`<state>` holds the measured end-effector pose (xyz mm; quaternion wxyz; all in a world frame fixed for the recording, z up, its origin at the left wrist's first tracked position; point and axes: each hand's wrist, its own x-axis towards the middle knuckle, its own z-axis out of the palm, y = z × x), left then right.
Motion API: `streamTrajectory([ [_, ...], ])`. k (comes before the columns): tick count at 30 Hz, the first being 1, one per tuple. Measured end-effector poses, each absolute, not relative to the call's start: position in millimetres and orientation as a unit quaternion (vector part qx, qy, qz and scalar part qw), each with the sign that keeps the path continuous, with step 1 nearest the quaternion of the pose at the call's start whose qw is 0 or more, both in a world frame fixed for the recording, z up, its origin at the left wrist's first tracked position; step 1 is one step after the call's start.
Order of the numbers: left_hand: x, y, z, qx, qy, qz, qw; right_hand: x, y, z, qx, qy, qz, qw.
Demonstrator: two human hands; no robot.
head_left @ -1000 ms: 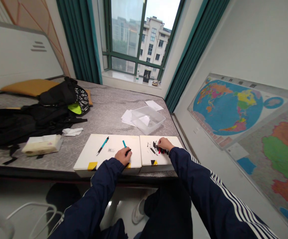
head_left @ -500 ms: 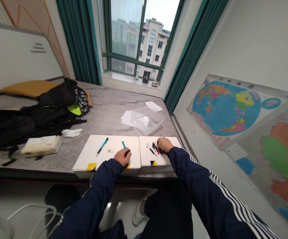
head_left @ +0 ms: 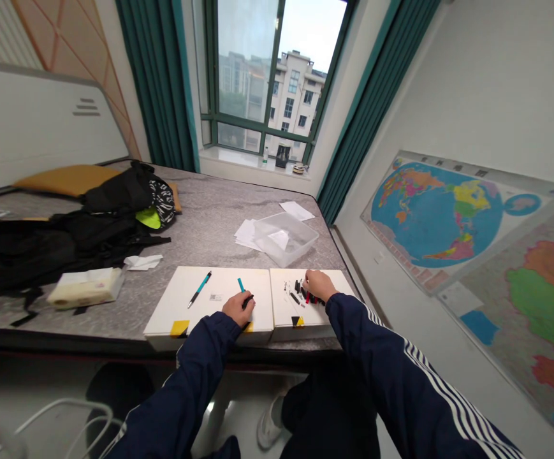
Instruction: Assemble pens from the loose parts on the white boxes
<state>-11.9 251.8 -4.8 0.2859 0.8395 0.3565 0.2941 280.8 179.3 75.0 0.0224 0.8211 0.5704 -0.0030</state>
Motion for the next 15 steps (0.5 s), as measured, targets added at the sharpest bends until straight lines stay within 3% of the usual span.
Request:
streamTrajectory([
  [4, -11.6, 252.7, -6.6, 0.838, 0.354, 0.297, 0.289, 273.4, 179.5, 73.2, 0.832, 0.537, -0.028, -0.139],
  [11, -10.1, 254.5, -10.1, 0.829, 0.372, 0.304, 0.286, 173.0, 198.0, 16.3, 0.686, 0.482, -0.325, -0.437],
  [15, -11.6, 253.7, -8.0, 0.829, 0.359, 0.298, 0.309, 130.9, 207.2, -8.0, 0.6, 0.405, -0.383, -0.573],
])
